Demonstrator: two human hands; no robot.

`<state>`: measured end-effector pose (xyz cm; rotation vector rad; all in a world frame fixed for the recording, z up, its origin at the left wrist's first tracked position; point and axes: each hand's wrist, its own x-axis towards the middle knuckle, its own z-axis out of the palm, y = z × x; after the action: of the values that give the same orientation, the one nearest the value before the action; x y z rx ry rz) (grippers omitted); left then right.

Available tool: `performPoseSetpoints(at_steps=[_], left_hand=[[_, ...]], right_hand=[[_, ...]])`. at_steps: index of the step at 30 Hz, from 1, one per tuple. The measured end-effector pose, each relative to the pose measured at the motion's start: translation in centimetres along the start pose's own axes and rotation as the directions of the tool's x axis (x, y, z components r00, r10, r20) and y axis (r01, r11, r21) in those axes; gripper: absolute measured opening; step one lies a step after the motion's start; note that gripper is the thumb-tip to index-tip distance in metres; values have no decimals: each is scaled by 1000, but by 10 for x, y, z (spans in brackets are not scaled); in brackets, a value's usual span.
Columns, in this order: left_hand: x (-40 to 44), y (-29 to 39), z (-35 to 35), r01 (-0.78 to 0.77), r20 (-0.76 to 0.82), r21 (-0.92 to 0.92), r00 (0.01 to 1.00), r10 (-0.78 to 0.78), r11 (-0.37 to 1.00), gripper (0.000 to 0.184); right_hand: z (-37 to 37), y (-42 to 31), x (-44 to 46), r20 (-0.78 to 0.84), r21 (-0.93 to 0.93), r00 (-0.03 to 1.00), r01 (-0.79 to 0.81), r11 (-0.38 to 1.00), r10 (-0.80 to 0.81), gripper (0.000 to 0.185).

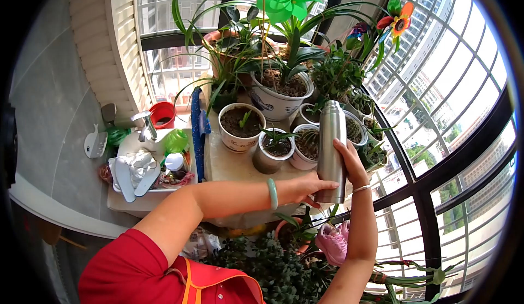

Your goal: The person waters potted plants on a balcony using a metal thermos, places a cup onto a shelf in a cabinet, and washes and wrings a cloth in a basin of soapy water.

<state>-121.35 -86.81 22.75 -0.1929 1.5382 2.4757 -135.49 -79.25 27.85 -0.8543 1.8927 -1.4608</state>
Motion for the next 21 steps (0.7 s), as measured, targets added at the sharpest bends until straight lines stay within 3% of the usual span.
performPoseSetpoints(at_steps=[4,10,12,13,20,21], left_hand=[[-12,-6,-4,-100,-66,74,992,105,992,57],[-87,2,-14,-266,18,110,964,265,958,81],[-121,4,-15,-355,-114,156,921,373,922,89],[-143,12,-18,-237,-151,191,952,267,952,93],[-250,12,-86,-286,-361,377,831,424,881,77],[-273,25,-86,-226,-388,368,844,370,902,77]], right_hand=[[20,-12,-14,-55,-19,994,98,995,-99,55],[71,-45,-37,-18,4,972,236,972,-236,61],[96,-56,-44,6,30,971,240,970,-240,60],[113,-62,-48,9,56,965,262,963,-263,60],[241,-83,-40,79,260,939,305,916,-335,66],[261,-85,-37,85,303,931,314,900,-354,66]])
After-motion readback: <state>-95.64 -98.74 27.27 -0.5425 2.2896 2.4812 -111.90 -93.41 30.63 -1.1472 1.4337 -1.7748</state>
